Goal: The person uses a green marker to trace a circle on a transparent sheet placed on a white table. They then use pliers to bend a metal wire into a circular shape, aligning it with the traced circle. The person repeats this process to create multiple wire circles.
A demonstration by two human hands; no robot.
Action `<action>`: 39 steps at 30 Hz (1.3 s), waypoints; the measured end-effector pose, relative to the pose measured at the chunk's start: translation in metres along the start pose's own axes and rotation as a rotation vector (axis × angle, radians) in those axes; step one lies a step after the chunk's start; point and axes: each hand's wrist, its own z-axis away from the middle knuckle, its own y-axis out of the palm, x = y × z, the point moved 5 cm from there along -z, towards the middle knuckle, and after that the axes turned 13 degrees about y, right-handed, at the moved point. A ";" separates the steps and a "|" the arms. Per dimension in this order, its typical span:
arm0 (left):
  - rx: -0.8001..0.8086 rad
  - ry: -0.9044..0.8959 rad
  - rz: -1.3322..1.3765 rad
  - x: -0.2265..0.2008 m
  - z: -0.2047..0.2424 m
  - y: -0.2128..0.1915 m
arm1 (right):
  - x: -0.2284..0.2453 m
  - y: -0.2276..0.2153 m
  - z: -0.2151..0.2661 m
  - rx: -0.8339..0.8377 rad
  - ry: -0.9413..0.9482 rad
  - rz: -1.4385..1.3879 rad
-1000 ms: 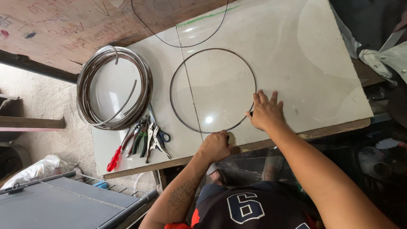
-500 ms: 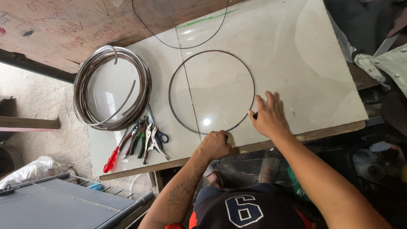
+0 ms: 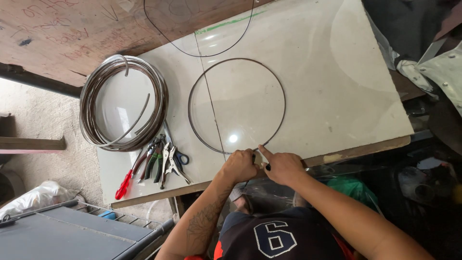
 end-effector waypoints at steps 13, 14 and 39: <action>-0.470 0.465 0.067 -0.043 -0.029 -0.054 | -0.005 0.026 -0.024 0.049 0.017 0.159; -0.418 0.459 0.046 -0.040 -0.032 -0.047 | -0.008 0.036 -0.028 0.071 0.020 0.140; -0.144 0.420 -0.128 -0.033 -0.075 -0.025 | -0.021 0.063 -0.039 0.015 0.006 0.030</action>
